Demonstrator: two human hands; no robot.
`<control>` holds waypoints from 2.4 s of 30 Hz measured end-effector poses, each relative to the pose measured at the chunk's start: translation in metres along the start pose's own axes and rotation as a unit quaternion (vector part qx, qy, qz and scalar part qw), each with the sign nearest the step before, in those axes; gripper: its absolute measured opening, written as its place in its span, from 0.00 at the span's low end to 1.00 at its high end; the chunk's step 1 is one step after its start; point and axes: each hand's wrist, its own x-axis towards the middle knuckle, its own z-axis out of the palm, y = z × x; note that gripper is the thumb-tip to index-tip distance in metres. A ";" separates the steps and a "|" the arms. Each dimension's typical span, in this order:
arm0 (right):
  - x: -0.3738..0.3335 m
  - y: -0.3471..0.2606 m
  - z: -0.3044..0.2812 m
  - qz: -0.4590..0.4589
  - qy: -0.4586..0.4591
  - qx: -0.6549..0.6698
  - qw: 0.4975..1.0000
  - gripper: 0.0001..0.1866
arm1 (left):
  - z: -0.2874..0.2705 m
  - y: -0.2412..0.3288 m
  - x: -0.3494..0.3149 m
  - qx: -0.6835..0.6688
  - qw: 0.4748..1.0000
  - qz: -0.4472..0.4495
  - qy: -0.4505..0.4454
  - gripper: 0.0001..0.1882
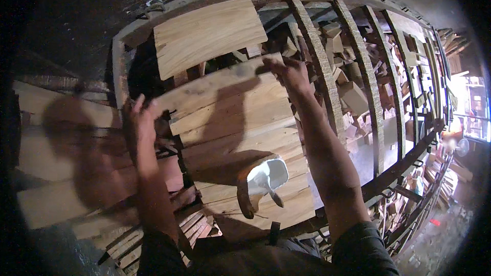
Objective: The person repeatedly picks up wooden planks from a stack, applies white glue to the edges using a brush, and places the planks back on the stack. The process is repeated for multiple planks in a workshop setting.
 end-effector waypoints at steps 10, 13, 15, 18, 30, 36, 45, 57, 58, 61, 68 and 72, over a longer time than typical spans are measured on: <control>-0.118 0.114 -0.039 0.091 0.032 -0.016 0.995 0.11 | -0.042 -0.142 -0.145 -0.094 0.992 -0.068 -0.057 0.36; -0.141 0.120 -0.049 0.068 0.025 -0.048 0.996 0.09 | -0.056 -0.172 -0.169 -0.243 0.962 -0.059 -0.114 0.34; -0.151 0.126 -0.055 0.033 0.019 -0.073 0.997 0.08 | -0.057 -0.179 -0.185 -0.258 0.957 -0.048 -0.121 0.32; -0.161 0.138 -0.060 -0.017 0.024 -0.103 0.994 0.10 | -0.054 -0.174 -0.199 -0.180 0.976 0.002 -0.121 0.31; -0.141 0.182 -0.069 -0.062 0.103 -0.205 0.971 0.22 | -0.057 -0.140 -0.204 -0.123 0.990 -0.054 -0.040 0.23; -0.236 0.159 -0.073 -0.026 0.048 -0.106 0.993 0.17 | -0.062 -0.170 -0.203 0.003 1.000 0.027 -0.013 0.33; -0.266 0.205 -0.072 0.025 0.066 -0.056 0.996 0.18 | -0.047 -0.158 -0.188 0.220 0.975 -0.032 -0.023 0.23; -0.066 0.175 -0.074 -0.107 0.031 -0.280 0.954 0.24 | -0.012 -0.154 -0.076 0.258 0.965 -0.003 -0.044 0.17; -0.054 0.174 -0.066 -0.088 0.003 -0.274 0.958 0.24 | -0.018 -0.175 -0.063 0.264 0.964 0.017 -0.042 0.14; -0.049 0.165 -0.051 -0.042 -0.057 -0.182 0.981 0.22 | -0.016 -0.182 -0.067 0.197 0.979 0.054 -0.003 0.12; -0.062 0.144 -0.042 -0.082 0.032 -0.261 0.961 0.20 | -0.016 -0.158 -0.094 0.016 0.998 0.053 0.030 0.12; -0.064 0.143 -0.051 -0.120 0.034 -0.077 0.989 0.16 | -0.021 -0.081 -0.121 -0.063 0.997 0.026 0.033 0.14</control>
